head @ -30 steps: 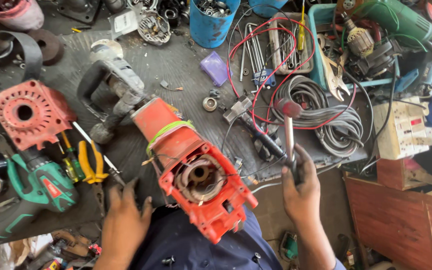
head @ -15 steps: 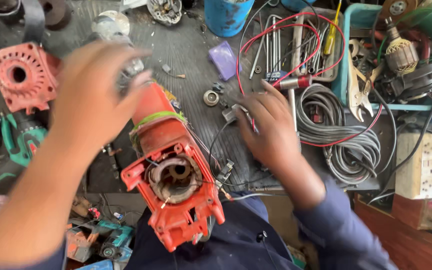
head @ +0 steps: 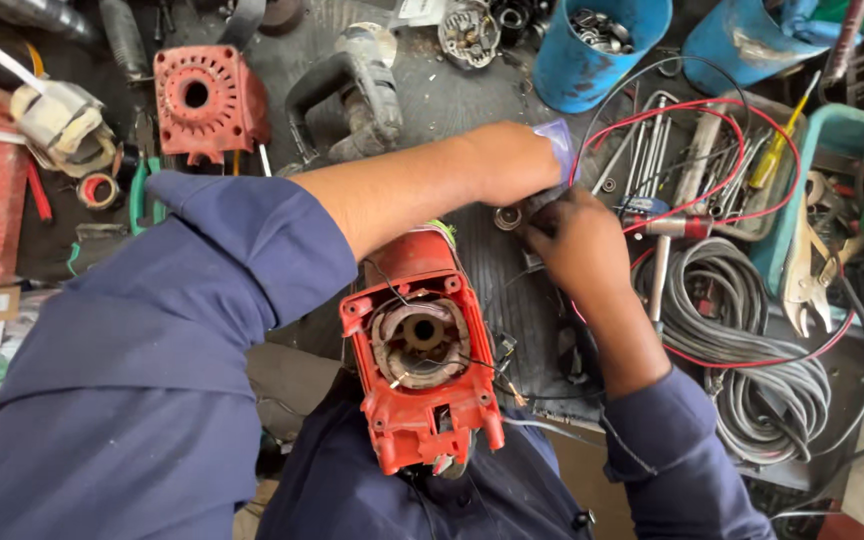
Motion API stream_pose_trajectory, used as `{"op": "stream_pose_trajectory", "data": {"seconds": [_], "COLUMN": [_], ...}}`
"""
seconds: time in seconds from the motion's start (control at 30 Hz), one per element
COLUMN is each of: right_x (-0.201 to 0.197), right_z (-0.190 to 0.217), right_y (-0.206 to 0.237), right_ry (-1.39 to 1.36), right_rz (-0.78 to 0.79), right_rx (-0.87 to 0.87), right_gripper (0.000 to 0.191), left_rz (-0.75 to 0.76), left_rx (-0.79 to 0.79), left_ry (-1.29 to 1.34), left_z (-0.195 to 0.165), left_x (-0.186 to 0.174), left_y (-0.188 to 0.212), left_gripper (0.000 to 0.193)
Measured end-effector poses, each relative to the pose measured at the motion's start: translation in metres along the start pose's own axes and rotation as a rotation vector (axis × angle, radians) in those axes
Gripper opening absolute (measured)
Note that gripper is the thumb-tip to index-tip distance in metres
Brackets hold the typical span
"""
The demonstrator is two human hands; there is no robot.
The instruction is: The person works on a red power tool housing on a cluttered workbench, prying at its internal components by hand, then uses a mallet to tap and drive parts out of the housing. They repeatedly reposition the housing, extract internal pieces, and handle small removed components and fasteners.
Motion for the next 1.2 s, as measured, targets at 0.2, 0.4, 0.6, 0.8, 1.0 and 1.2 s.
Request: {"op": "stream_pose_trajectory", "data": {"seconds": [0.2, 0.4, 0.6, 0.8, 1.0, 1.2], "right_x": [0.006, 0.026, 0.024, -0.011, -0.025, -0.068], "right_z": [-0.013, -0.006, 0.014, 0.007, 0.015, 0.076], "right_y": [0.015, -0.002, -0.010, 0.026, 0.060, 0.071], "right_ry": [-0.144, 0.247, 0.409, -0.829, -1.875, -1.296], "right_rz": [0.046, 0.292, 0.260, -0.162, 0.065, 0.181], "right_rx": [0.151, 0.233, 0.154, 0.275, 0.590, 0.187], "right_gripper": [0.033, 0.037, 0.031, 0.034, 0.025, 0.022], "left_rz": [-0.251, -0.924, -1.166, -0.947, -0.918, -0.955], "left_rx": [-0.067, -0.015, -0.217, -0.436, -0.537, -0.505], "left_ry": [0.204, 0.616, 1.019, 0.828, 0.718, 0.518], "left_z": [0.019, 0.022, -0.058, -0.118, -0.133, -0.135], "left_x": [-0.013, -0.081, -0.060, -0.013, -0.007, -0.020], "left_y": [0.026, 0.125, 0.283, 0.302, 0.295, 0.283], "left_gripper": [0.034, 0.025, 0.025, 0.035, 0.026, 0.037]}}
Point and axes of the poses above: each hand's wrist, its own y-axis away from the middle knuckle, its own x-axis out of the palm, z = x × y, the point moved 6 cm from there along -y, towards the middle knuckle, and after that the axes turned 2 degrees about x, right-handed, at the moved point
